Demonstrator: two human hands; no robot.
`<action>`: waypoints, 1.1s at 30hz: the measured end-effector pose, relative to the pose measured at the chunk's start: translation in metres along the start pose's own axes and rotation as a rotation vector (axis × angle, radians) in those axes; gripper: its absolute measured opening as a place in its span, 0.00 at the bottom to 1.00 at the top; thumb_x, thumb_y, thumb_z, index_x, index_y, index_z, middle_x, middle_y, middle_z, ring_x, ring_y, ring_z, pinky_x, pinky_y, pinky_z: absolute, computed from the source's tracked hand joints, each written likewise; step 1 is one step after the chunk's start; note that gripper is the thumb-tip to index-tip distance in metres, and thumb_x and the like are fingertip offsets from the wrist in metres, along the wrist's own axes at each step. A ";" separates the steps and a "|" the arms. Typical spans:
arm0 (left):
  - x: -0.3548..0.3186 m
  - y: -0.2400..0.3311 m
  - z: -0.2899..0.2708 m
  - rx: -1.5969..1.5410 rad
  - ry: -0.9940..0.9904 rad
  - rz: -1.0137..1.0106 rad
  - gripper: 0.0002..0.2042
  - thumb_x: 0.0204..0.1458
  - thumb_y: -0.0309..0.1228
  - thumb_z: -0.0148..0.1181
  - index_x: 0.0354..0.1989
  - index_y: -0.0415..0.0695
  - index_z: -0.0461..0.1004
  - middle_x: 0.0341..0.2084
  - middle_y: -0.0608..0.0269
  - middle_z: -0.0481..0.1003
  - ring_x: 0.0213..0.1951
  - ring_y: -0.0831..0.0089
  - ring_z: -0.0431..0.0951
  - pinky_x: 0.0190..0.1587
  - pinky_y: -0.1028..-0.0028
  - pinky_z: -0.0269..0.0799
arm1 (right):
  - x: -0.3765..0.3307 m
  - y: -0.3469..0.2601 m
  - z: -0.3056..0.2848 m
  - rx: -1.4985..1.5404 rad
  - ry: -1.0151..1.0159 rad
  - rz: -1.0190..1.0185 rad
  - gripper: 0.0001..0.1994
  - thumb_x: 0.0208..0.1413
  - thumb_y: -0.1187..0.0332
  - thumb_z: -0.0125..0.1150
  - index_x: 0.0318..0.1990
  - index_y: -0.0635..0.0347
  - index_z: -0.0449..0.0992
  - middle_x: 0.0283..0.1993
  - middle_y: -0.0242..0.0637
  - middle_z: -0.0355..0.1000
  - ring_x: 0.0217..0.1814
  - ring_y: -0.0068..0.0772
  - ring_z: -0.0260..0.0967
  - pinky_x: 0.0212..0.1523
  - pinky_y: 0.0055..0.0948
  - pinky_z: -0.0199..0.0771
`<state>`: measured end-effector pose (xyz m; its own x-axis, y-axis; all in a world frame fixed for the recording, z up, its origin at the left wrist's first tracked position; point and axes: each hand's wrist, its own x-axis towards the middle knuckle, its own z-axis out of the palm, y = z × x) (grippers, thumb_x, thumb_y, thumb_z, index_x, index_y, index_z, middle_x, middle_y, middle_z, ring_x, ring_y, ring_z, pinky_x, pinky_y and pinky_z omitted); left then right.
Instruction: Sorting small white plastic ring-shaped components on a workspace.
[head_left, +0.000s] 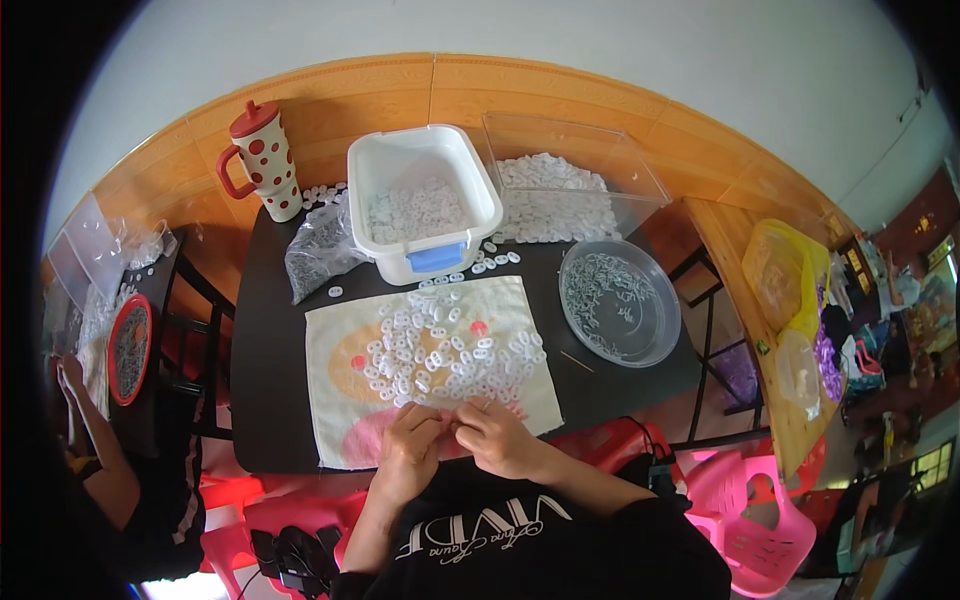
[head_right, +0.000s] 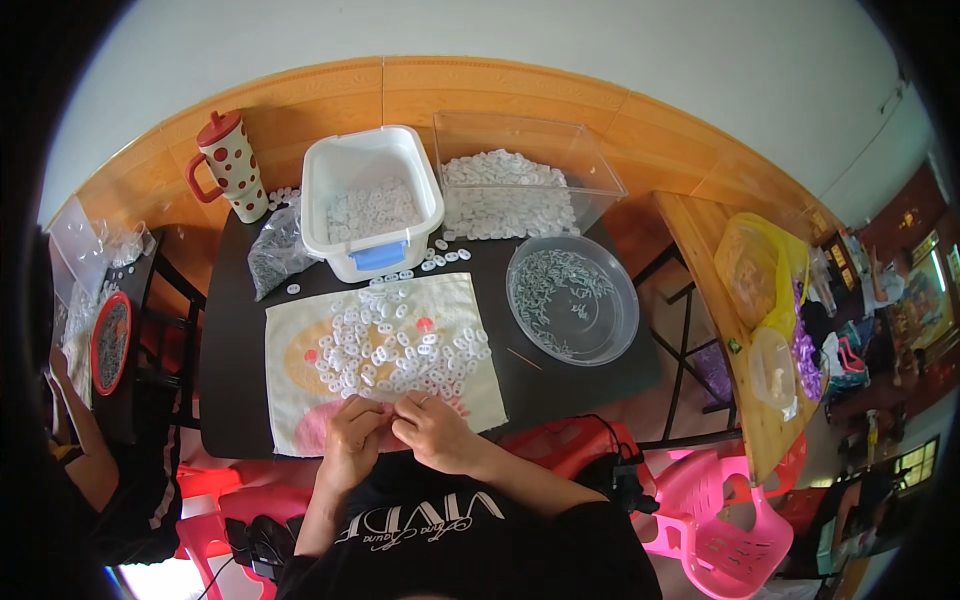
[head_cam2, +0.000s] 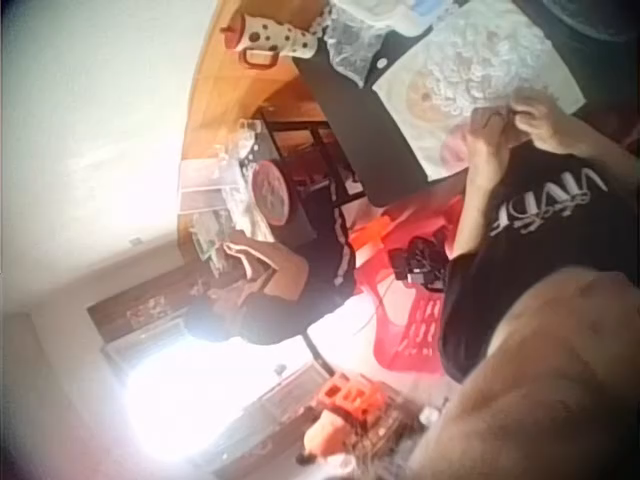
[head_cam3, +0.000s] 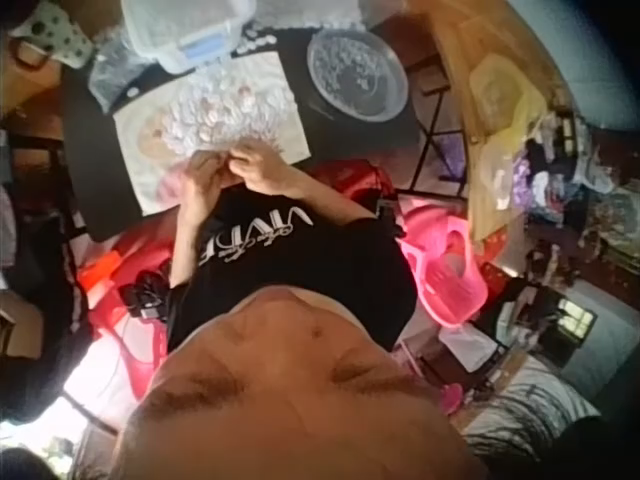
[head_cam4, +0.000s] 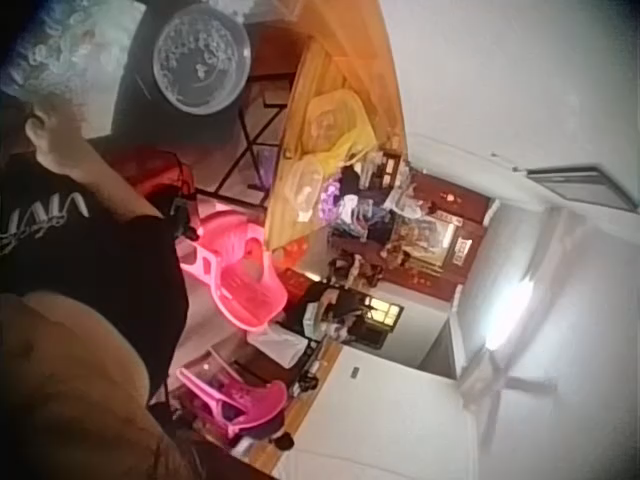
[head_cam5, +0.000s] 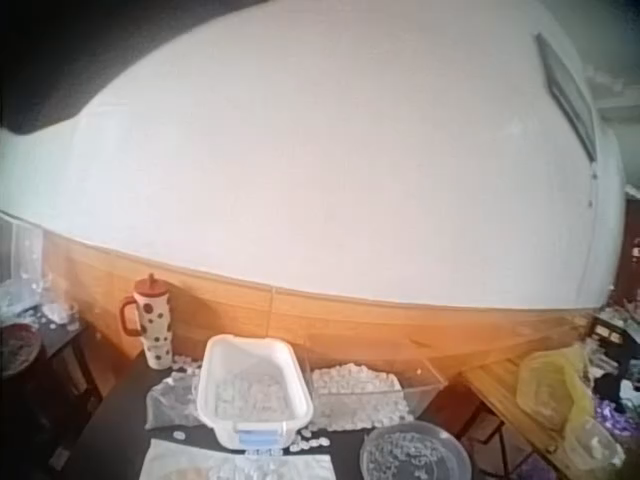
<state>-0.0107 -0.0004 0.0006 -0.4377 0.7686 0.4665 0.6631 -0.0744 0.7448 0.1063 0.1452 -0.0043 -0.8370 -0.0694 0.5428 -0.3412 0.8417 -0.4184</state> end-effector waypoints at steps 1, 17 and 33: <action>0.001 0.000 0.000 0.022 -0.009 0.021 0.09 0.39 0.11 0.59 0.31 0.34 0.77 0.31 0.53 0.77 0.34 0.55 0.77 0.36 0.66 0.74 | 0.001 -0.001 0.000 -0.012 -0.002 -0.002 0.11 0.33 0.77 0.58 0.30 0.63 0.68 0.37 0.43 0.64 0.41 0.47 0.66 0.42 0.40 0.70; 0.002 0.004 -0.004 0.031 -0.022 0.017 0.12 0.42 0.13 0.59 0.37 0.34 0.78 0.32 0.53 0.77 0.35 0.55 0.77 0.37 0.65 0.74 | 0.000 0.005 0.000 0.068 -0.018 0.054 0.09 0.37 0.80 0.59 0.30 0.62 0.69 0.35 0.42 0.66 0.38 0.47 0.67 0.39 0.39 0.70; -0.009 -0.002 -0.006 -0.019 0.030 -0.017 0.13 0.45 0.18 0.64 0.42 0.34 0.78 0.33 0.50 0.77 0.36 0.55 0.78 0.38 0.65 0.75 | 0.109 0.101 -0.122 0.031 0.243 0.301 0.03 0.58 0.81 0.56 0.35 0.66 0.76 0.31 0.32 0.72 0.32 0.18 0.67 0.33 0.23 0.68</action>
<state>-0.0119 -0.0109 -0.0015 -0.4668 0.7508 0.4673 0.6440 -0.0736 0.7615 0.0323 0.2881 0.1016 -0.7773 0.3105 0.5472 -0.1115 0.7880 -0.6055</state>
